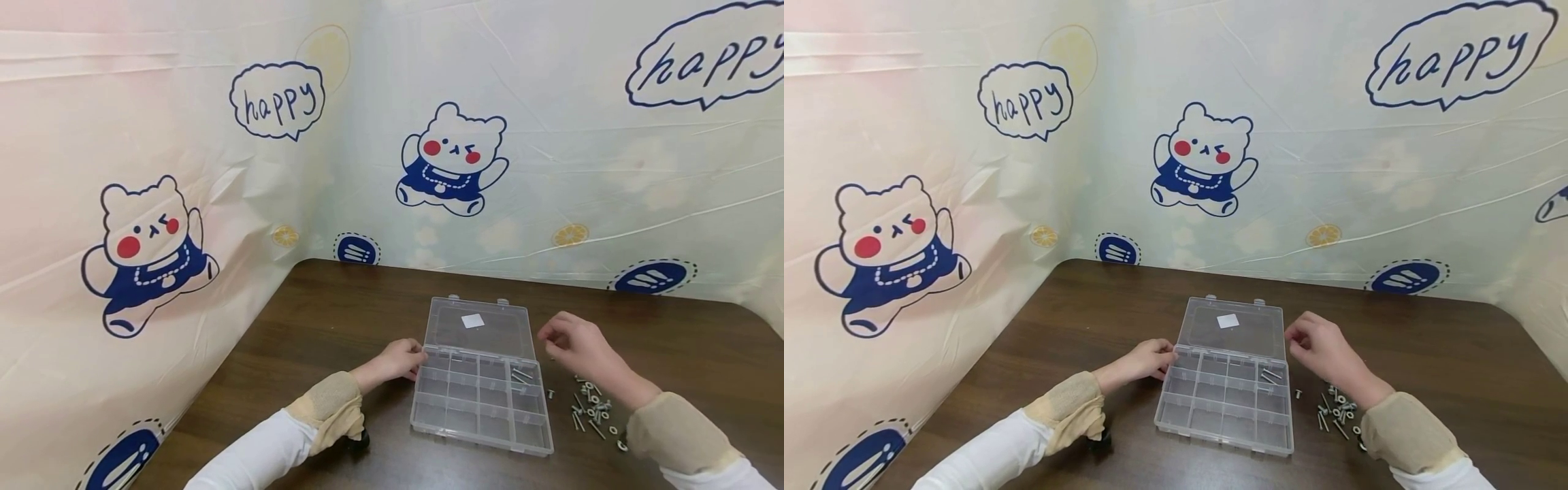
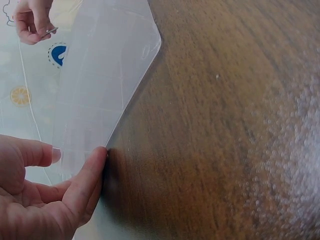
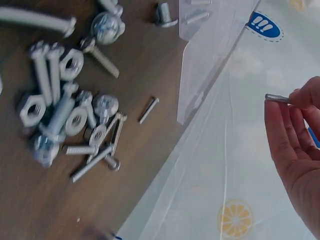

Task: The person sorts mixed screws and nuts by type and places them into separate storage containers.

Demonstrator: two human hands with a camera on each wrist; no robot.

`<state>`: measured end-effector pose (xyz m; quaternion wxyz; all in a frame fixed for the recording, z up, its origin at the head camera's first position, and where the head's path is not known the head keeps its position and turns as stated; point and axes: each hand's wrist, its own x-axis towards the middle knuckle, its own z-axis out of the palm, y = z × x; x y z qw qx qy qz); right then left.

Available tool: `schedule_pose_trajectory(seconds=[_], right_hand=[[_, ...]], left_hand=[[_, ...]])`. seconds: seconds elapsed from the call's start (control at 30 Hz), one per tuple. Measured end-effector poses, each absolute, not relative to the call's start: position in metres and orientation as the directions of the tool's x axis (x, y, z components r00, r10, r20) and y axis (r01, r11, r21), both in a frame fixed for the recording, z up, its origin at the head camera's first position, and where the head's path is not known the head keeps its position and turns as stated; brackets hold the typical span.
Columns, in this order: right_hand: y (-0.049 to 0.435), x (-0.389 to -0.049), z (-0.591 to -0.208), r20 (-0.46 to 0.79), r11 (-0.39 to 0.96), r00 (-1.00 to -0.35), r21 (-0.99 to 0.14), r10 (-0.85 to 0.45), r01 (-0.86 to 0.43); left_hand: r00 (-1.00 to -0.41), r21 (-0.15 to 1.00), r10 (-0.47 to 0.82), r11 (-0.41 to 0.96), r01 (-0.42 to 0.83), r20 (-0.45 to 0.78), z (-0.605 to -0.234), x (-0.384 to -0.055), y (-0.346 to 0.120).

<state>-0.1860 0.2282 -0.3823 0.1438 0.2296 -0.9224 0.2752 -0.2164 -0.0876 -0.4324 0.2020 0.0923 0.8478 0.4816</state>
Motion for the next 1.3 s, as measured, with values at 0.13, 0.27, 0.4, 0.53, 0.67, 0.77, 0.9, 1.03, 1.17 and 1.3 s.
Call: schedule_pose_trajectory(seconds=[0.13,0.27,0.4,0.53,0.67,0.77,0.9,1.03,1.17,1.3], right_hand=[[0.221,-0.186,-0.385,0.393,0.719,-0.844,-0.457,-0.365,-0.524],[0.215,-0.187,-0.39,0.35,0.695,-0.837,-0.469,-0.421,-0.546],[0.211,-0.187,-0.394,0.291,0.681,-0.822,-0.462,-0.489,-0.568],[0.209,-0.188,-0.398,0.252,0.663,-0.803,-0.461,-0.54,-0.591],[0.208,-0.189,-0.402,0.226,0.641,-0.782,-0.465,-0.581,-0.611],[0.208,-0.19,-0.405,0.221,0.631,-0.768,-0.458,-0.601,-0.626],[0.209,-0.191,-0.406,0.201,0.639,-0.767,-0.448,-0.609,-0.625],[0.213,-0.191,-0.401,0.202,0.652,-0.772,-0.432,-0.603,-0.623],[0.22,-0.191,-0.39,0.223,0.666,-0.784,-0.426,-0.579,-0.613],[0.227,-0.192,-0.379,0.204,0.705,-0.819,-0.427,-0.536,-0.567]], left_hand=[[-0.902,0.855,0.349,0.517,-0.04,-0.253,-0.432,-0.217,-0.088],[-0.902,0.857,0.35,0.513,-0.042,-0.254,-0.432,-0.216,-0.088],[-0.904,0.858,0.345,0.511,-0.044,-0.252,-0.43,-0.215,-0.087],[-0.906,0.86,0.34,0.508,-0.049,-0.252,-0.428,-0.215,-0.087],[-0.905,0.86,0.339,0.507,-0.055,-0.258,-0.429,-0.215,-0.086],[-0.904,0.86,0.341,0.508,-0.053,-0.257,-0.429,-0.215,-0.086],[-0.902,0.859,0.345,0.509,-0.052,-0.259,-0.429,-0.215,-0.086],[-0.901,0.861,0.347,0.506,-0.055,-0.261,-0.428,-0.215,-0.086],[-0.901,0.863,0.349,0.502,-0.052,-0.258,-0.428,-0.214,-0.086],[-0.899,0.862,0.354,0.504,-0.048,-0.257,-0.428,-0.214,-0.087]])
